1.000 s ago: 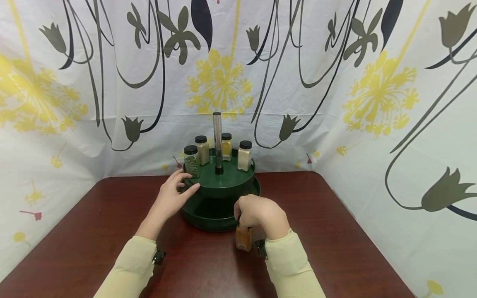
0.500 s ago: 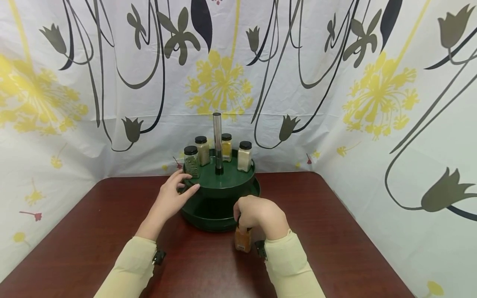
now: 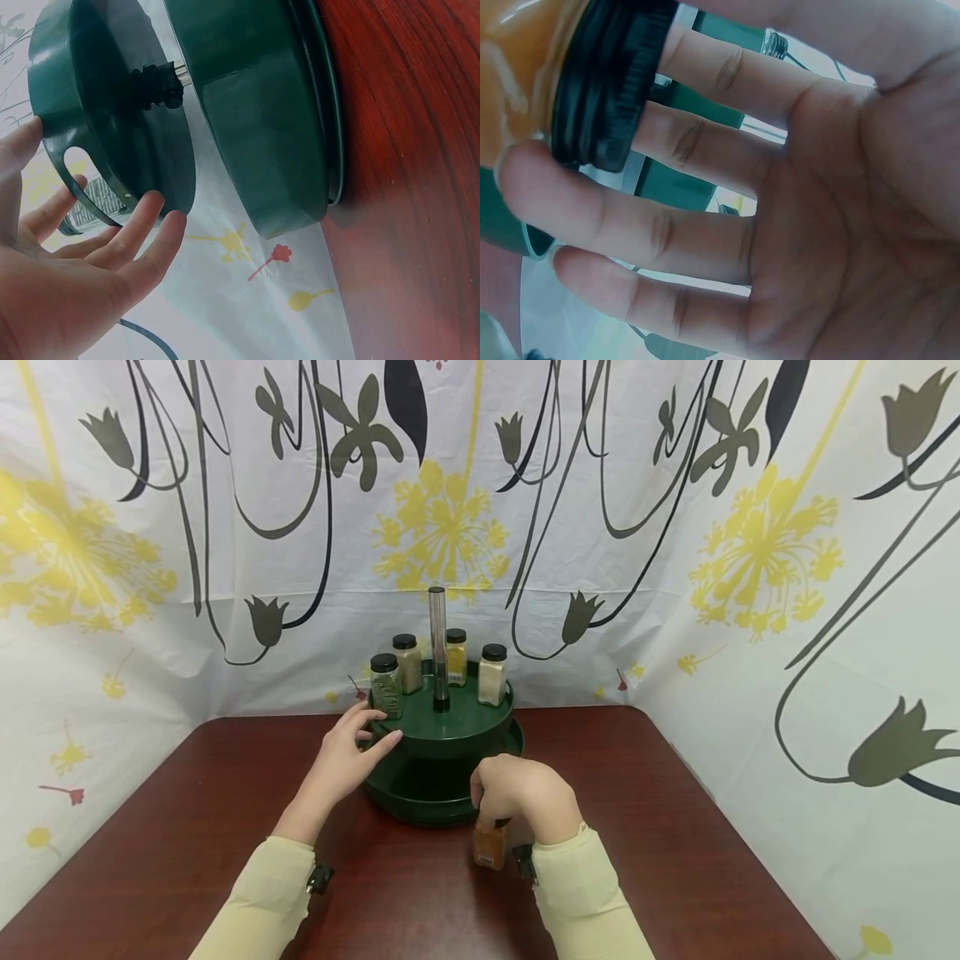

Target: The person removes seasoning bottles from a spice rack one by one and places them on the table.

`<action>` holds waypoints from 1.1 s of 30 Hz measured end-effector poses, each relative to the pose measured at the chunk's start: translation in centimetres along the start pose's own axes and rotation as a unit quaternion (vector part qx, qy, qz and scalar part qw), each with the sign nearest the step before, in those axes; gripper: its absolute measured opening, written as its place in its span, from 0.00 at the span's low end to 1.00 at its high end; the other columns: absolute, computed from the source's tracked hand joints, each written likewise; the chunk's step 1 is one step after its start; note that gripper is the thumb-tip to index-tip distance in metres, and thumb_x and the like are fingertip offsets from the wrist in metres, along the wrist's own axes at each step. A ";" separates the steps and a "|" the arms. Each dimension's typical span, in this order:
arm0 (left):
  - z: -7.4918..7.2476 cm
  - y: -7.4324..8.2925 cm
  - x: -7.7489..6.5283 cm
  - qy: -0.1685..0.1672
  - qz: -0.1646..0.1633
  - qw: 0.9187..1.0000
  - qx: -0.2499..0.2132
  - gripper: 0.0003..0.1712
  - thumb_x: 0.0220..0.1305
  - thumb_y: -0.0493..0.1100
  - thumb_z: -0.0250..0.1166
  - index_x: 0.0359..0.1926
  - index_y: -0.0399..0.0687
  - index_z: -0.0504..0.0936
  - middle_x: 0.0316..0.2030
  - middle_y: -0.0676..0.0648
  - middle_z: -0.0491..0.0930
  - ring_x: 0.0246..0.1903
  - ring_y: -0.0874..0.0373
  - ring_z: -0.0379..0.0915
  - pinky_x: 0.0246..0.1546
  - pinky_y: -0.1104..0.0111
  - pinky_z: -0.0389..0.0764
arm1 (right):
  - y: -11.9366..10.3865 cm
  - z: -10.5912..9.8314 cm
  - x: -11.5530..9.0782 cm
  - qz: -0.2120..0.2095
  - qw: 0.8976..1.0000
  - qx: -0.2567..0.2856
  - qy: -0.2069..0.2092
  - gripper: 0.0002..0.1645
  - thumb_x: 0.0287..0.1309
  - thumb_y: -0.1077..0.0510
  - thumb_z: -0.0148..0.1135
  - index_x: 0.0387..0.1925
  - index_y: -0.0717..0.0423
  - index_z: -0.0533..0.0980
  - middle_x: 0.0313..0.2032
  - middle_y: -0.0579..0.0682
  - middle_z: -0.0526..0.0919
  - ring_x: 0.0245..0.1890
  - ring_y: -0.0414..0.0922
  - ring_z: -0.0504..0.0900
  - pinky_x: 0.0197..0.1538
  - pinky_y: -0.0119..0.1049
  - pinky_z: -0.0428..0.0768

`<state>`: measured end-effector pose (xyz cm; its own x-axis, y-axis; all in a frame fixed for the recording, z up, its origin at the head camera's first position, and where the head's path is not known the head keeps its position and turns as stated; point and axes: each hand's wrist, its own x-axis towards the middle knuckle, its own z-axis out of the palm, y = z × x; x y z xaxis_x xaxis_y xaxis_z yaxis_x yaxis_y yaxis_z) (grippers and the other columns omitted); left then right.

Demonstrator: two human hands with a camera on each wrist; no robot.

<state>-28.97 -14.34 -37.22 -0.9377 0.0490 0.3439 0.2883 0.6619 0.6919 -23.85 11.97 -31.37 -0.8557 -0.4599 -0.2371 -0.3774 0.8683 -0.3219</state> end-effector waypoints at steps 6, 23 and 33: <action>0.1 -0.2 0.1 0.000 -0.001 1.000 0.004 0.35 0.60 0.68 0.59 0.61 0.53 0.73 0.73 0.44 0.51 0.55 0.46 0.71 0.50 0.48 0.76 | 0.1 0.1 0.1 0.001 1.000 -0.008 0.003 0.11 0.41 0.63 0.70 0.30 0.46 0.81 0.30 0.42 0.78 0.26 0.42 0.75 0.29 0.39 0.76; 0.1 -0.3 0.1 -0.004 0.004 1.000 0.005 0.35 0.61 0.68 0.58 0.61 0.54 0.72 0.73 0.44 0.50 0.54 0.46 0.72 0.48 0.49 0.77 | -0.3 0.2 0.1 0.000 1.000 -0.013 0.010 0.11 0.42 0.64 0.69 0.28 0.44 0.80 0.30 0.42 0.78 0.29 0.43 0.75 0.30 0.40 0.77; 0.1 -0.3 0.0 -0.007 0.006 1.000 0.008 0.35 0.61 0.69 0.58 0.62 0.53 0.72 0.73 0.44 0.50 0.53 0.47 0.72 0.49 0.49 0.77 | -0.1 0.3 0.3 0.000 1.000 -0.013 0.009 0.11 0.43 0.63 0.69 0.28 0.43 0.80 0.30 0.42 0.78 0.27 0.42 0.75 0.29 0.39 0.77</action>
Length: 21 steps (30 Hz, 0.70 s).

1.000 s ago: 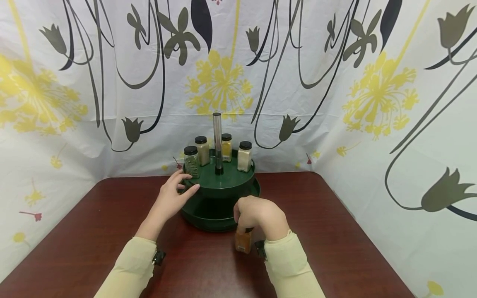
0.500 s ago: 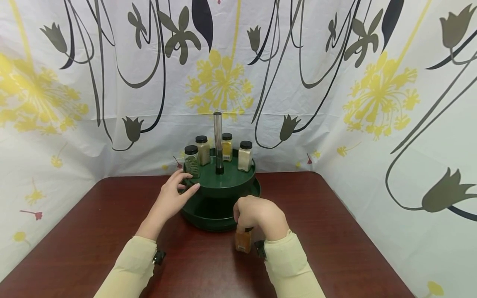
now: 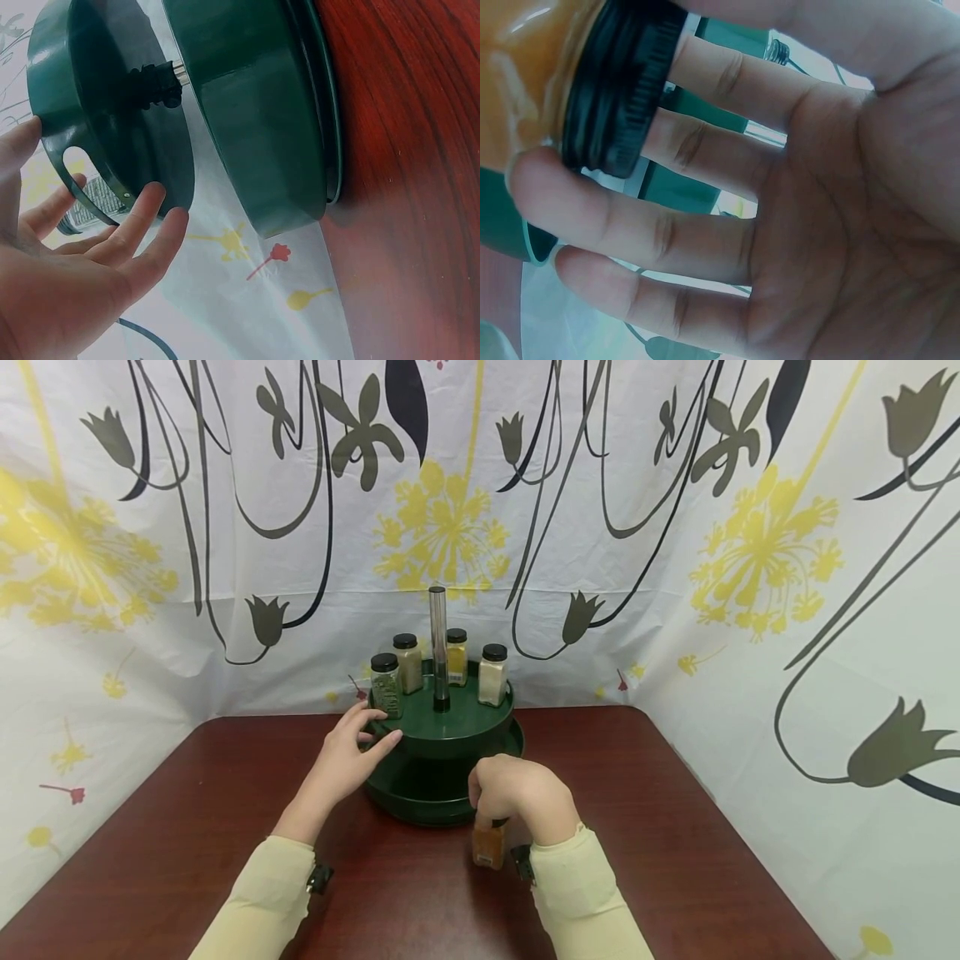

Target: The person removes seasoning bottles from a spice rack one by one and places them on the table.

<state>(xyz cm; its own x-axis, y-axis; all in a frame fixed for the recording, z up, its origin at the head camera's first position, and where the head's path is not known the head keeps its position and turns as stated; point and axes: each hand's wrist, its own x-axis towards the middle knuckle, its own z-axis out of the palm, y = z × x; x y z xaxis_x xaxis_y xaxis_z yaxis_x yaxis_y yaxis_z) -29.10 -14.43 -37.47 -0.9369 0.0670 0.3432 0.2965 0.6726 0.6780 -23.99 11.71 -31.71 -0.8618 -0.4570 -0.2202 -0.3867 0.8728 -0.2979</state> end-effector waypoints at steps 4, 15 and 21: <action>0.0 0.0 0.0 0.000 -0.001 1.000 0.002 0.35 0.61 0.69 0.58 0.61 0.54 0.72 0.73 0.44 0.50 0.53 0.47 0.72 0.49 0.49 0.77 | 0.0 0.0 0.0 0.001 1.000 0.002 -0.003 0.10 0.43 0.62 0.69 0.28 0.45 0.80 0.29 0.42 0.78 0.26 0.42 0.76 0.28 0.39 0.77; -0.1 0.0 -0.1 -0.002 -0.001 1.000 -0.004 0.35 0.61 0.68 0.58 0.62 0.53 0.72 0.73 0.44 0.50 0.53 0.46 0.73 0.48 0.49 0.78 | 0.0 0.1 0.1 0.003 1.000 0.001 -0.003 0.10 0.42 0.63 0.69 0.29 0.46 0.81 0.30 0.42 0.78 0.27 0.43 0.75 0.28 0.39 0.77; -0.2 0.1 -0.1 -0.001 0.001 1.000 -0.002 0.34 0.62 0.67 0.59 0.62 0.54 0.72 0.73 0.44 0.50 0.53 0.46 0.73 0.48 0.49 0.78 | -0.1 0.1 0.2 0.004 1.000 0.001 -0.004 0.10 0.42 0.63 0.69 0.29 0.46 0.81 0.29 0.42 0.78 0.27 0.43 0.75 0.28 0.39 0.77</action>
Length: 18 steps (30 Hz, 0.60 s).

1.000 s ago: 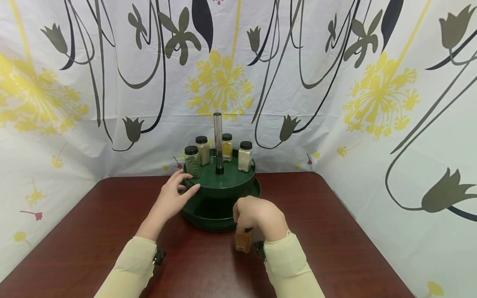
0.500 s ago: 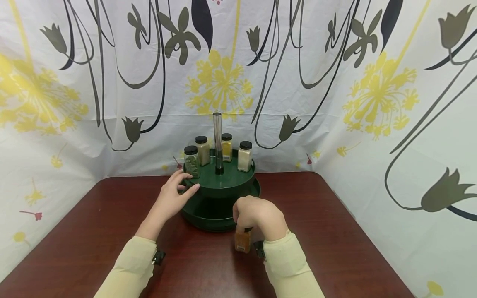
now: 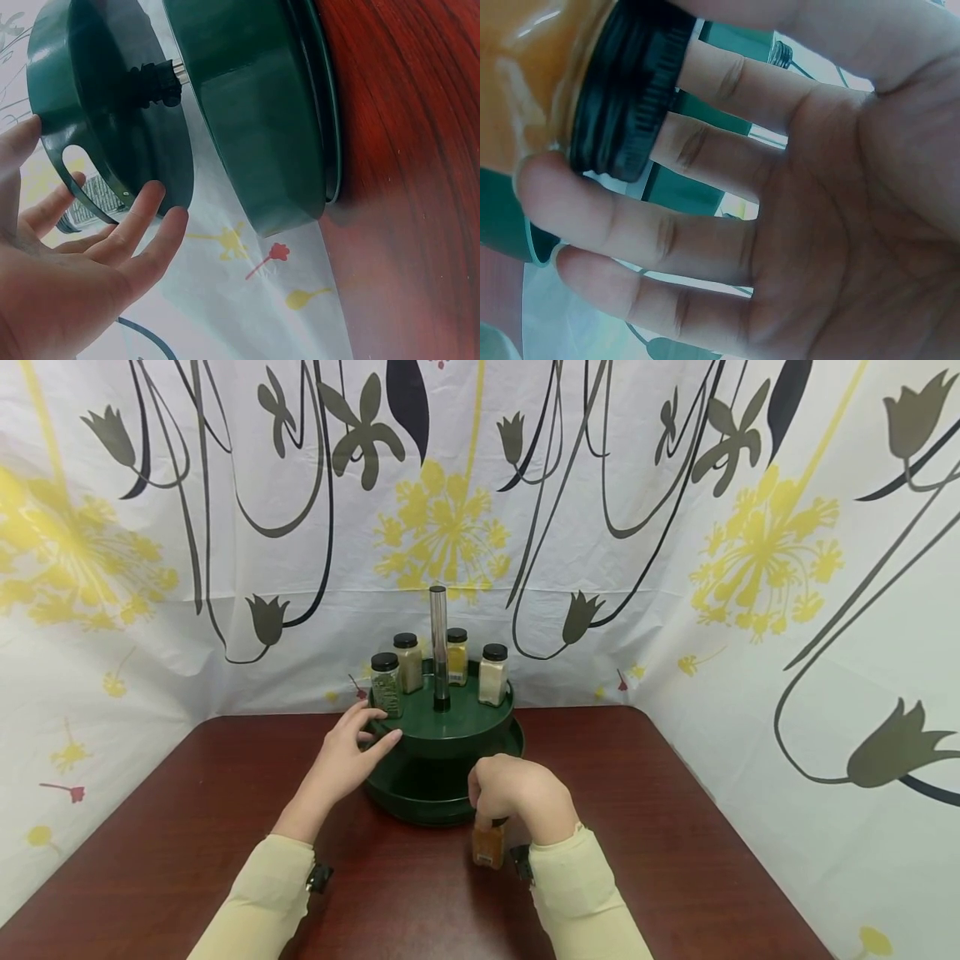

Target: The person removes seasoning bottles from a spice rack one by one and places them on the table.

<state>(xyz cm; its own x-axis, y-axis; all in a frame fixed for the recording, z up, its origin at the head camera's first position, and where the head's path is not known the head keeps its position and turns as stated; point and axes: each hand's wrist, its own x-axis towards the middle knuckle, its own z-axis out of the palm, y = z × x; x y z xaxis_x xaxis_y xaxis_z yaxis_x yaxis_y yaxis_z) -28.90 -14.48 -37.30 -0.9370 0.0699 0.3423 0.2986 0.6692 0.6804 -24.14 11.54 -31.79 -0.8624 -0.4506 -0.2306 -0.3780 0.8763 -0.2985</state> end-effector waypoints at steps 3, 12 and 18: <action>0.0 0.0 0.0 0.000 -0.001 1.000 0.002 0.33 0.62 0.67 0.58 0.62 0.54 0.72 0.73 0.44 0.50 0.53 0.46 0.73 0.48 0.49 0.78 | -0.1 0.0 0.0 -0.002 1.000 0.000 -0.001 0.10 0.42 0.63 0.70 0.29 0.47 0.81 0.29 0.42 0.78 0.26 0.43 0.76 0.28 0.39 0.76; -0.1 -0.1 0.1 0.000 0.000 1.000 0.004 0.33 0.62 0.67 0.58 0.61 0.56 0.71 0.73 0.45 0.50 0.53 0.49 0.73 0.49 0.49 0.77 | -0.2 0.0 0.0 -0.002 1.000 0.001 -0.001 0.11 0.41 0.64 0.69 0.29 0.47 0.80 0.29 0.43 0.78 0.26 0.42 0.75 0.28 0.39 0.76; 0.1 -0.2 0.2 0.000 0.003 1.000 0.001 0.34 0.62 0.67 0.58 0.62 0.55 0.71 0.73 0.44 0.50 0.53 0.47 0.73 0.49 0.48 0.77 | -0.2 0.0 0.1 -0.001 1.000 0.004 -0.001 0.10 0.42 0.63 0.69 0.29 0.47 0.80 0.30 0.43 0.78 0.27 0.43 0.75 0.29 0.39 0.76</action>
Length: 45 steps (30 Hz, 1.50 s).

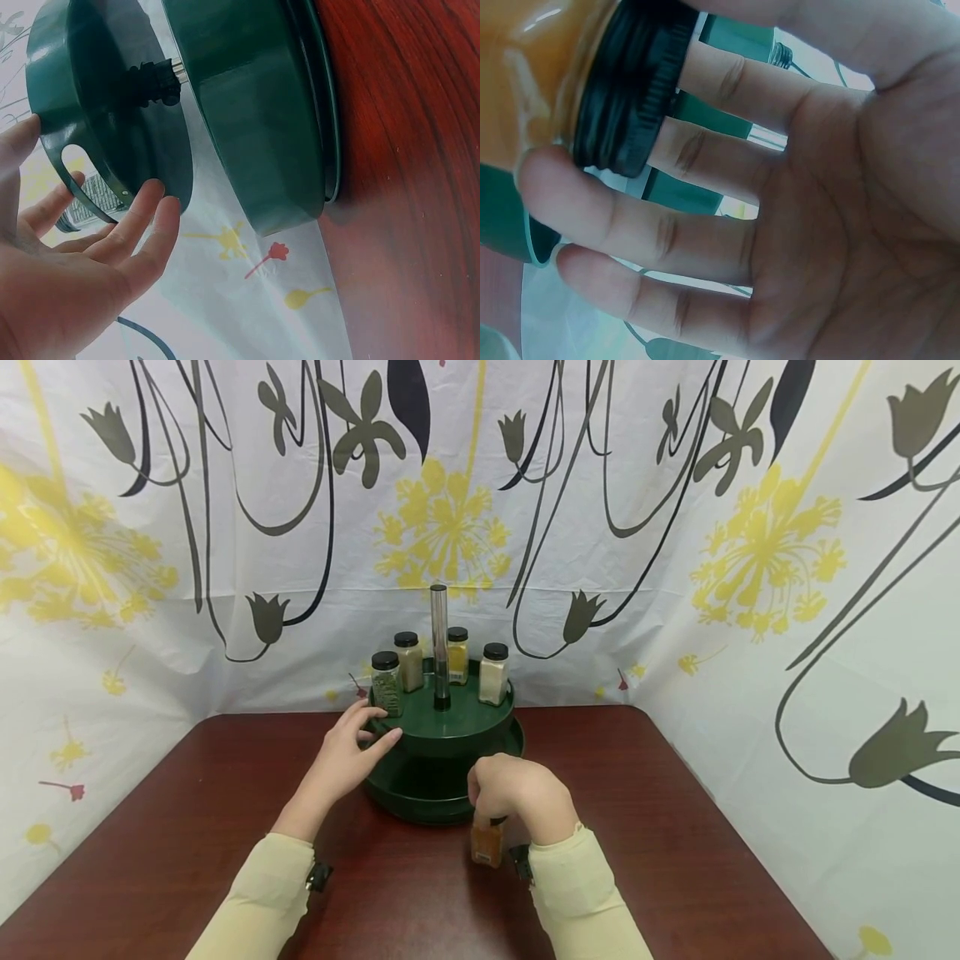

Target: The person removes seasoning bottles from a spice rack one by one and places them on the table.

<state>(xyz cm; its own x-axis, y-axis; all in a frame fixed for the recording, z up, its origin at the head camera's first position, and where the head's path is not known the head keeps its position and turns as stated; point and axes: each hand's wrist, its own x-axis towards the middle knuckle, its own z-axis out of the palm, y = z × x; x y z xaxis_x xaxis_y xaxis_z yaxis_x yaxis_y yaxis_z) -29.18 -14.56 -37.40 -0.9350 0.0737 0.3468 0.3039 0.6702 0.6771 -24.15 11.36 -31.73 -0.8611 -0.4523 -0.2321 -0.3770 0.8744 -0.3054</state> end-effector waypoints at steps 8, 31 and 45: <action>0.1 -0.1 0.1 0.002 -0.001 1.000 -0.004 0.35 0.61 0.69 0.57 0.62 0.55 0.72 0.73 0.44 0.49 0.53 0.46 0.73 0.48 0.49 0.78 | 0.0 0.0 0.0 0.000 1.000 -0.001 0.000 0.11 0.42 0.62 0.70 0.28 0.45 0.79 0.31 0.42 0.78 0.27 0.42 0.75 0.30 0.39 0.76; 0.1 -0.3 0.1 0.002 0.003 1.000 -0.006 0.37 0.61 0.70 0.56 0.62 0.55 0.71 0.73 0.44 0.49 0.51 0.50 0.74 0.47 0.50 0.78 | -0.3 0.0 -0.1 -0.001 1.000 -0.005 -0.010 0.11 0.44 0.62 0.67 0.32 0.46 0.78 0.33 0.44 0.76 0.29 0.43 0.74 0.32 0.40 0.75; 0.1 -0.3 0.0 0.001 0.002 1.000 -0.008 0.36 0.61 0.70 0.57 0.62 0.55 0.72 0.73 0.44 0.49 0.50 0.51 0.74 0.47 0.50 0.79 | -0.3 0.2 0.1 0.000 1.000 -0.016 -0.013 0.11 0.46 0.63 0.66 0.33 0.48 0.79 0.32 0.43 0.77 0.29 0.43 0.74 0.31 0.38 0.75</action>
<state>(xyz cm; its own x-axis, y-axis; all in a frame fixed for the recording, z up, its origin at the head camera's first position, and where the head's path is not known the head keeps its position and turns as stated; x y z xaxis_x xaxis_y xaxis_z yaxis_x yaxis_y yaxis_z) -29.31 -14.65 -37.65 -0.9334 0.0747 0.3510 0.3107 0.6576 0.6863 -24.08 11.04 -31.88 -0.8524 -0.4557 -0.2564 -0.3875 0.8798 -0.2752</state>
